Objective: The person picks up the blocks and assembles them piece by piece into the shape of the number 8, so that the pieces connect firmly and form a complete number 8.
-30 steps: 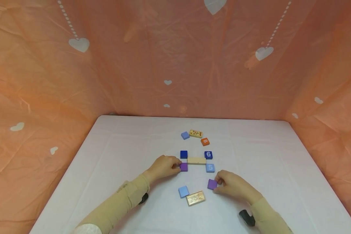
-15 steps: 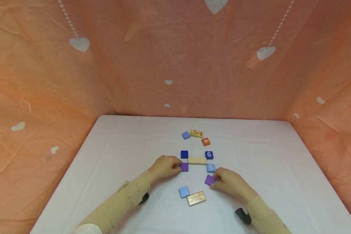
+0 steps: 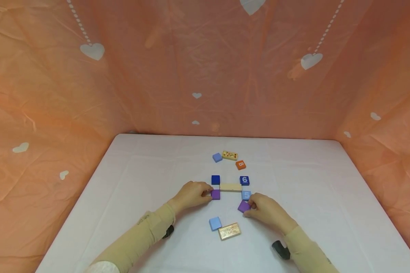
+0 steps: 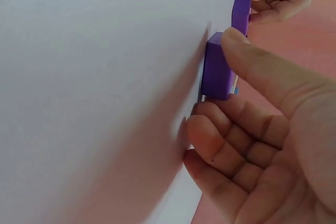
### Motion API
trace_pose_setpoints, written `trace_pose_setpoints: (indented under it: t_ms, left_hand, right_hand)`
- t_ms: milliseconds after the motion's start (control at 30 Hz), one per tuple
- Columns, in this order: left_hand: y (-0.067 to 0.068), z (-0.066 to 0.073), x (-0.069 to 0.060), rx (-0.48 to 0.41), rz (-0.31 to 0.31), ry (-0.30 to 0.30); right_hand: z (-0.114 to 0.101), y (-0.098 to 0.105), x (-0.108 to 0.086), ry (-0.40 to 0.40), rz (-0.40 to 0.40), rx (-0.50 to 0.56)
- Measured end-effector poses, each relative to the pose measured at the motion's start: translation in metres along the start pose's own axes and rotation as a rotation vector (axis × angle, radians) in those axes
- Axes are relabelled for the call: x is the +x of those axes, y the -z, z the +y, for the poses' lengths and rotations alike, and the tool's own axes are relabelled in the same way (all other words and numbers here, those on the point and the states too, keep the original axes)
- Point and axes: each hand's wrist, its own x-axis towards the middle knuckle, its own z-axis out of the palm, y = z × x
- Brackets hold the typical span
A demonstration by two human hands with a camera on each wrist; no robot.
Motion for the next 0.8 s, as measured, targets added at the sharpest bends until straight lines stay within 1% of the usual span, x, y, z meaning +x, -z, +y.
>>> trace_pose_setpoints:
  t_ms: [333, 633, 800]
  left_hand:
    - [-0.0002, -0.0007, 0.0003, 0.0, -0.01, -0.003]
    - [-0.0022, -0.0027, 0.0006, 0.04, -0.015, -0.004]
    - [-0.0028, -0.003, 0.0005, 0.045, -0.015, -0.006]
  right_hand:
    - [-0.0012, -0.0004, 0.0011, -0.017, -0.002, 0.023]
    - [-0.0013, -0.0003, 0.0007, -0.016, 0.008, 0.025]
    - [-0.001, -0.0013, 0.0006, -0.027, 0.004, 0.031]
